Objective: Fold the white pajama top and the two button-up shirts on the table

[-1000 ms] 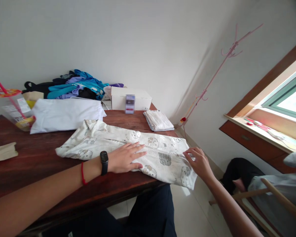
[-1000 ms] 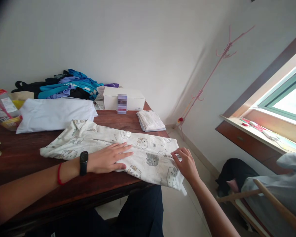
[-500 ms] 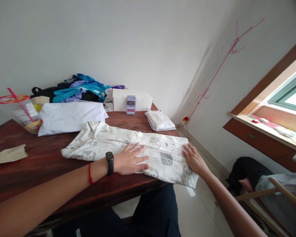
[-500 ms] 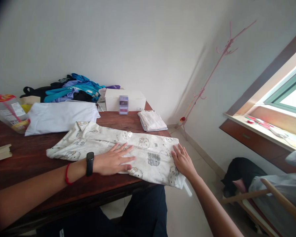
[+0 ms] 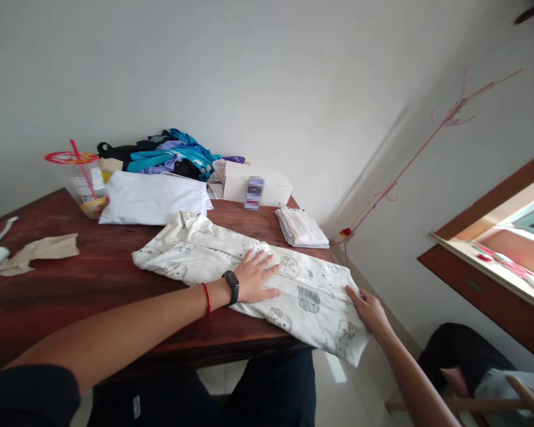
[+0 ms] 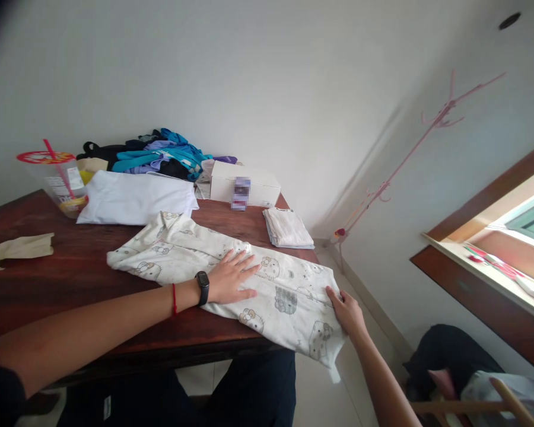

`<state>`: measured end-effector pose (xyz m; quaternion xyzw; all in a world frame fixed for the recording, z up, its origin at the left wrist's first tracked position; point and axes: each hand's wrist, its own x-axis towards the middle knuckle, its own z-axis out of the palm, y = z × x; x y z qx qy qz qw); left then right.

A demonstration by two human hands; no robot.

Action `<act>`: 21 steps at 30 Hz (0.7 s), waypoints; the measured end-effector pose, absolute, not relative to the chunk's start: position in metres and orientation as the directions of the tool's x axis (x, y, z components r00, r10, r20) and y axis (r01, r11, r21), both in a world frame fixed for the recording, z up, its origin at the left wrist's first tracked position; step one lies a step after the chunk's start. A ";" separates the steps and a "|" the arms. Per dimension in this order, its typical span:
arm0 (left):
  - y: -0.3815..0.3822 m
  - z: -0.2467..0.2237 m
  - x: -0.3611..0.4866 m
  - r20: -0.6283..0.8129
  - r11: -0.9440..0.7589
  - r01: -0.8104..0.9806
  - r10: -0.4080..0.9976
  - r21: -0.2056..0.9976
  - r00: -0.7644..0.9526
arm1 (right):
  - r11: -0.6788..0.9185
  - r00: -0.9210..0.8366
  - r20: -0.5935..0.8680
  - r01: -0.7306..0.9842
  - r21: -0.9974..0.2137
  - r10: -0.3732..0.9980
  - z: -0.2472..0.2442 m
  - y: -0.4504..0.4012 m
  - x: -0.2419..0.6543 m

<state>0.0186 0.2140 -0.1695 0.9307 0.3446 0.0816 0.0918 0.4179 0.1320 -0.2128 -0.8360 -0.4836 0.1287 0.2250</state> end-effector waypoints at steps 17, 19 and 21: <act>0.214 -0.162 -0.054 0.082 -0.585 0.775 0.808 0.240 0.584 | -0.437 0.474 0.265 0.880 -0.187 0.840 -0.216 0.129 0.406; 0.219 -0.162 -0.071 0.083 -0.558 0.800 0.828 0.218 0.555 | -0.429 0.460 0.247 0.887 -0.169 0.853 -0.214 0.128 0.404; 0.226 -0.161 -0.091 0.078 -0.520 0.831 0.853 0.196 0.516 | -0.420 0.446 0.225 0.894 -0.156 0.866 -0.211 0.127 0.401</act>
